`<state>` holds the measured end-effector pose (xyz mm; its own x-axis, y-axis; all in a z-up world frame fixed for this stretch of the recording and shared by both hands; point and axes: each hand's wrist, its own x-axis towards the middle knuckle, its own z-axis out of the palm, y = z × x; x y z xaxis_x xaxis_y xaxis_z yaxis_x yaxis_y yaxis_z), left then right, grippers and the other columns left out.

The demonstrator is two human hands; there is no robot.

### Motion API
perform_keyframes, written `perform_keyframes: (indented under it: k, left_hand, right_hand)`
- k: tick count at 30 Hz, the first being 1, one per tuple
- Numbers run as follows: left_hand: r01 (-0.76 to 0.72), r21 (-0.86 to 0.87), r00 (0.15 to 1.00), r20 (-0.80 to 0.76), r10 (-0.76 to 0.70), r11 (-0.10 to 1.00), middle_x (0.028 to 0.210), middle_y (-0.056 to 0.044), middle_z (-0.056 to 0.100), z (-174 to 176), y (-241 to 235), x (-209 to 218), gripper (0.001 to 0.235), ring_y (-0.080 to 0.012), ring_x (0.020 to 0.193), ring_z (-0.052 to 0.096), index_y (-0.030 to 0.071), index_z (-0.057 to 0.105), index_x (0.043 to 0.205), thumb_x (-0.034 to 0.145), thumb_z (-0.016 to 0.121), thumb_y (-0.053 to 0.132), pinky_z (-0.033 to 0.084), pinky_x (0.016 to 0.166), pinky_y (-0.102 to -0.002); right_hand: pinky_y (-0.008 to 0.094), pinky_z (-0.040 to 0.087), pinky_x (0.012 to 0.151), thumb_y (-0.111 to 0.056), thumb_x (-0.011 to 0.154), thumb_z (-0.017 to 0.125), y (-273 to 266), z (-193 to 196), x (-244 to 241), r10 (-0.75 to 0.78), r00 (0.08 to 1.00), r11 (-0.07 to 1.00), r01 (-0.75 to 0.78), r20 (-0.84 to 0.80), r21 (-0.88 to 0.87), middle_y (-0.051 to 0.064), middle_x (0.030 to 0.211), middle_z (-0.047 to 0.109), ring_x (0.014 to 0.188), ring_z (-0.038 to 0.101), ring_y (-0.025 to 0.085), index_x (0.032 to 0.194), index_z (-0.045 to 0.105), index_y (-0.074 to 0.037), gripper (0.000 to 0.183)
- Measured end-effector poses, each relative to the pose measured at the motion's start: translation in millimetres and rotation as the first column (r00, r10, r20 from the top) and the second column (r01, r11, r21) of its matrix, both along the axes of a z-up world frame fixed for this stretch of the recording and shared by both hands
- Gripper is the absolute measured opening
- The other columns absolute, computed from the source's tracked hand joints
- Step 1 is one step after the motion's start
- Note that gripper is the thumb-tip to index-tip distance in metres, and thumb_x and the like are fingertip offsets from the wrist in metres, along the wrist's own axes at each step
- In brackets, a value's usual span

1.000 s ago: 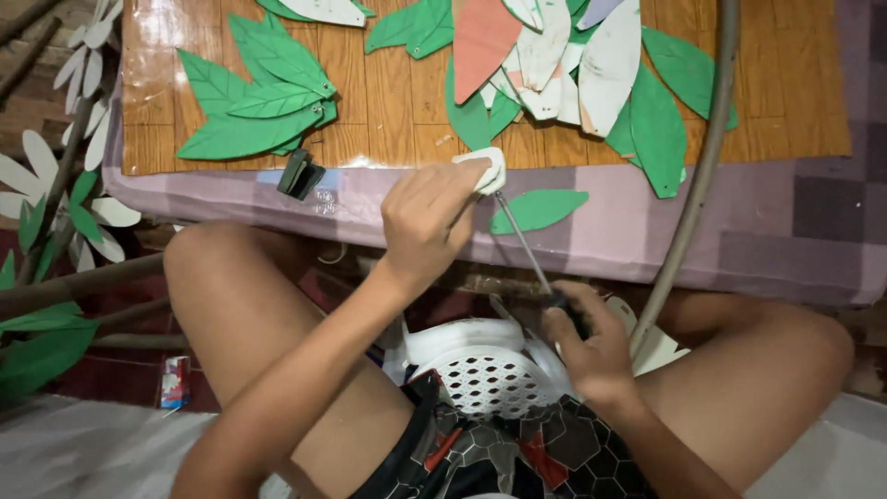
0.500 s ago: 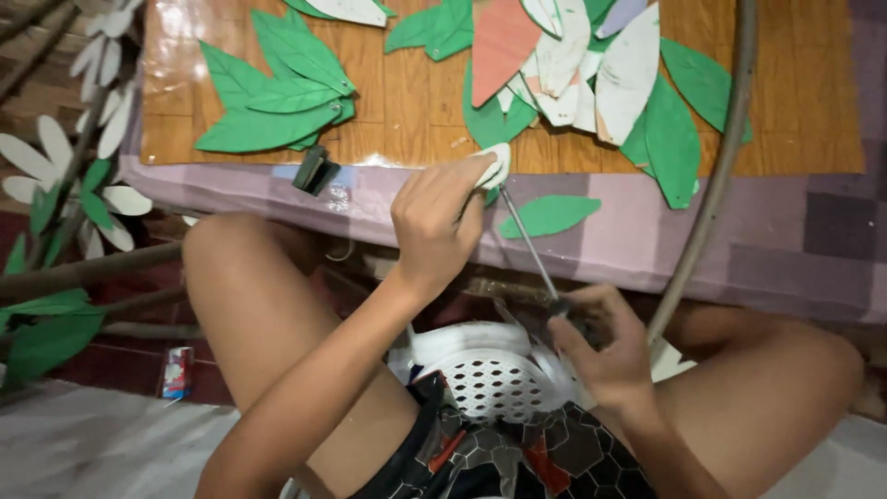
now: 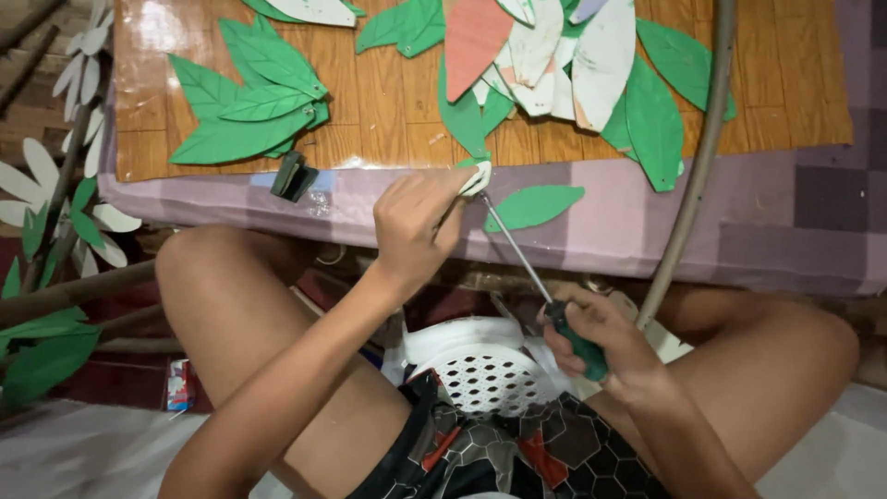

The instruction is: Cutting leaf shapes from foam sheets and poking holes in them using a pointed tool.

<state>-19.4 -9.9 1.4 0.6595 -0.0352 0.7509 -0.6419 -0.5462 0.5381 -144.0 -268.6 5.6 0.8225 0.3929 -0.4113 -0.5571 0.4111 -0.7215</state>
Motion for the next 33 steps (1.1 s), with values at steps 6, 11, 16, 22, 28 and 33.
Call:
perform_keyframes:
  k: [6, 11, 16, 22, 28, 33]
  left_hand:
    - [0.007, -0.079, 1.0, -0.013, -0.008, 0.997, 0.092, -0.003, 0.076, 10, -5, -1, 0.026, -0.0297, 0.085, 0.073, 0.014, 0.076, 0.111, 0.09, 0.07, 0.0, 0.055, 0.073, -0.039]
    - [-0.121, -0.033, 0.993, -0.018, 0.12, 0.992, 0.091, -0.003, 0.075, 16, -7, -4, 0.028, -0.0271, 0.082, 0.072, 0.012, 0.076, 0.112, 0.09, 0.07, -0.003, 0.054, 0.072, -0.037]
    - [-0.07, -0.06, 0.996, -0.053, 0.066, 0.996, 0.091, -0.003, 0.075, 10, -5, 0, 0.027, -0.0281, 0.083, 0.072, 0.012, 0.076, 0.113, 0.09, 0.07, -0.002, 0.054, 0.073, -0.037]
    - [0.026, 0.073, 0.999, -0.031, -0.023, 0.997, 0.088, -0.003, 0.074, -1, 14, 2, 0.02, -0.0294, 0.082, 0.072, 0.013, 0.076, 0.11, 0.091, 0.074, 0.009, 0.055, 0.072, -0.039]
    - [0.069, 0.093, 0.997, -0.051, -0.064, 0.993, 0.087, -0.004, 0.073, -6, 15, 3, 0.021, -0.0291, 0.081, 0.072, 0.013, 0.076, 0.11, 0.09, 0.075, 0.007, 0.055, 0.073, -0.039]
    - [0.151, 0.047, 0.987, -0.07, -0.148, 0.987, 0.095, -0.007, 0.077, 20, 14, -2, 0.029, -0.0239, 0.081, 0.071, 0.008, 0.07, 0.12, 0.096, 0.062, -0.005, 0.05, 0.069, -0.034]
  right_hand:
    - [0.031, 0.045, 0.035, -0.024, 0.102, 0.056, 6, 16, 6, 0.119, 0.973, 0.993, -0.116, 0.2, -0.026, 0.018, 0.058, 0.063, 0.039, 0.064, 0.021, 0.118, 0.055, 0.006, 0.034]
    - [0.036, 0.056, 0.066, -0.023, 0.092, 0.079, 31, 23, -4, 0.279, 0.787, 0.178, 0.522, 0.551, -0.834, 0.01, 0.082, 0.074, 0.077, 0.073, 0.026, 0.111, 0.072, -0.01, 0.024]
    - [0.036, 0.056, 0.067, -0.033, 0.098, 0.071, 27, 4, -8, 0.398, 0.653, 0.114, 0.662, 0.645, -0.741, 0.008, 0.085, 0.074, 0.08, 0.073, 0.027, 0.116, 0.076, -0.011, 0.029]
    - [0.033, 0.055, 0.059, -0.026, 0.1, 0.065, 32, 38, -5, 0.226, 0.873, 0.331, 0.348, 0.432, -0.877, 0.013, 0.075, 0.072, 0.071, 0.072, 0.025, 0.122, 0.075, -0.012, 0.028]
    - [0.031, 0.047, 0.026, -0.027, 0.102, 0.058, 6, 17, 2, 0.141, 0.963, 0.81, 0.02, 0.228, -0.586, 0.015, 0.048, 0.067, 0.032, 0.061, 0.019, 0.081, 0.074, 0.003, 0.04]
    - [0.024, 0.031, 0.028, -0.033, 0.108, 0.047, -2, 16, 0, 0.255, 0.915, 0.939, -0.156, -0.313, 0.307, 0.003, 0.057, 0.044, 0.036, 0.034, 0.008, 0.102, 0.054, 0.005, 0.039]
